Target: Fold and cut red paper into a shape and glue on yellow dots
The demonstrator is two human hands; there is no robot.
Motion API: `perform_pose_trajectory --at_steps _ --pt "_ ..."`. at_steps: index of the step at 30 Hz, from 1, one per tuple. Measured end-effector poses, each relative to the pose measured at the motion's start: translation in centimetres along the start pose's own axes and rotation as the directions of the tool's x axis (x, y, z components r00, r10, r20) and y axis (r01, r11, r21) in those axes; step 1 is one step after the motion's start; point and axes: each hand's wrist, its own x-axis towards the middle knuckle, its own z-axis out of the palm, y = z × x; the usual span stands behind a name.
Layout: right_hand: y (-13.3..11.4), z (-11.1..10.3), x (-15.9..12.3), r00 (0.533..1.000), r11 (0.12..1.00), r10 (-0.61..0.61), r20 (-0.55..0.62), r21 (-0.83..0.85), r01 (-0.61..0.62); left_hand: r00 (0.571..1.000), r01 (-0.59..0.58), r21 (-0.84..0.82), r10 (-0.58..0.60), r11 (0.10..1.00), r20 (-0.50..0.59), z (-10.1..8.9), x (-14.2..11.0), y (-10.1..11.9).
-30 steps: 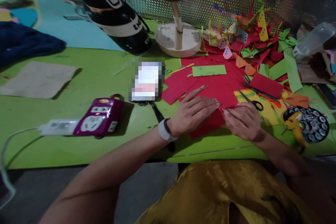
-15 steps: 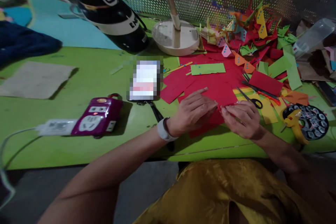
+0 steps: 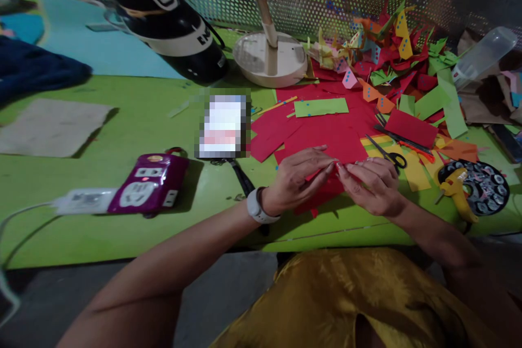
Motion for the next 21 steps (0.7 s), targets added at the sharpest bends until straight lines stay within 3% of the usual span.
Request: perform_pose_trajectory --at_steps 7,11,21 --pt "-0.3 0.0 1.1 0.999 0.998 0.03 -0.025 0.049 -0.029 0.995 0.098 -0.043 -0.098 0.994 -0.006 0.1 -0.3 0.0" --pt "-0.5 0.0 1.2 0.999 0.996 0.051 0.017 0.07 -0.052 0.99 0.142 -0.076 -0.143 0.987 -0.001 0.0 -0.3 0.2" --pt "-0.3 0.1 0.9 0.997 0.993 0.069 0.048 0.095 -0.073 0.986 0.167 -0.103 -0.164 0.981 0.038 -0.1 -0.9 -0.1"
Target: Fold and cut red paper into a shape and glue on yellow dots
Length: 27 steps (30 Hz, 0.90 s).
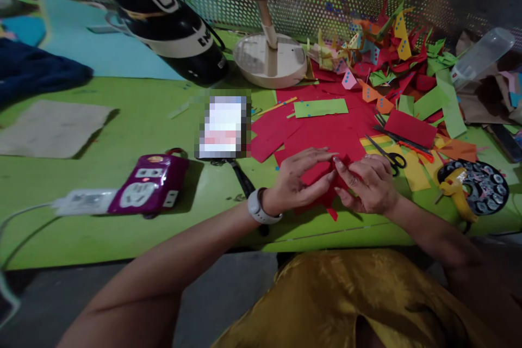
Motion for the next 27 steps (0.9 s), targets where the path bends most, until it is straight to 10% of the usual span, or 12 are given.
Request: perform_pose_trajectory --at_steps 19,23,27 --pt "0.5 0.6 -0.5 0.988 0.979 0.151 0.007 0.138 -0.151 0.974 0.225 -0.144 -0.217 0.964 0.069 0.3 0.0 0.0" --pt "1.2 0.6 -0.2 0.91 0.873 0.414 -0.004 0.285 -0.395 0.973 0.221 -0.168 -0.206 0.961 0.101 0.3 0.1 0.3" --pt "1.6 0.9 0.1 0.776 0.609 0.578 0.253 0.499 -0.617 0.972 0.216 -0.2 -0.192 0.956 0.133 0.4 0.3 0.6"
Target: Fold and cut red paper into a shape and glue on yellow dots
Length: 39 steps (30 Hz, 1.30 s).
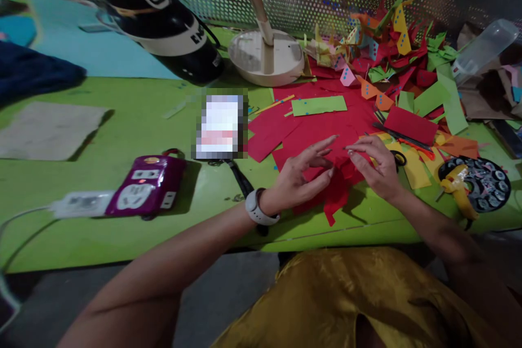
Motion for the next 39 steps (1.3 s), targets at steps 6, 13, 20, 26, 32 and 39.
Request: perform_pose_trajectory --at_steps 6,13,20,26,32,39 --pt "0.4 0.6 0.2 0.957 0.919 0.189 0.219 0.305 -0.251 0.998 -0.033 -0.01 0.034 0.999 0.047 0.0 -0.1 -0.2" --pt "0.5 1.1 0.0 0.917 0.811 0.317 0.244 0.432 -0.395 0.993 0.109 -0.081 -0.106 0.991 0.045 0.2 -0.2 0.1" --pt "0.8 1.0 0.3 0.887 0.735 0.389 0.248 0.497 -0.461 0.955 0.271 -0.085 -0.257 0.959 0.147 -0.1 0.6 1.0" --pt "0.7 1.0 0.3 0.909 0.791 0.362 0.208 0.449 -0.417 0.958 0.245 -0.002 -0.242 0.969 0.153 -0.1 0.6 0.9" --pt "0.9 1.0 0.2 0.907 0.788 0.366 0.207 0.449 -0.421 0.959 0.247 -0.007 -0.243 0.969 0.147 0.1 0.5 0.8" --pt "0.8 1.1 0.2 0.867 0.684 0.38 0.322 0.533 -0.497 0.959 0.225 -0.033 -0.216 0.974 0.184 0.0 0.5 0.6"
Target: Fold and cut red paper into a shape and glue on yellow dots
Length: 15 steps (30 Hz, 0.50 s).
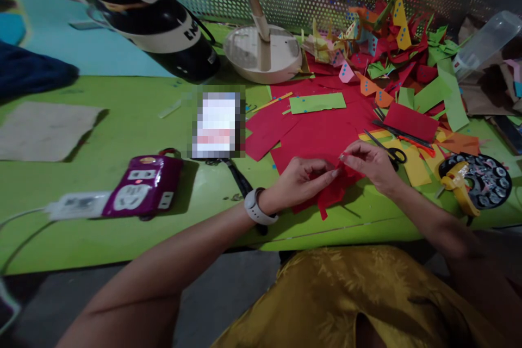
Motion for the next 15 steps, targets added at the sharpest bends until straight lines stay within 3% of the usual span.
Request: perform_pose_trajectory --at_steps 15 --pt "0.06 0.18 -0.34 0.998 0.996 -0.046 0.031 0.075 0.043 0.994 -0.076 0.016 0.074 0.997 0.086 -0.02 -0.04 0.18"
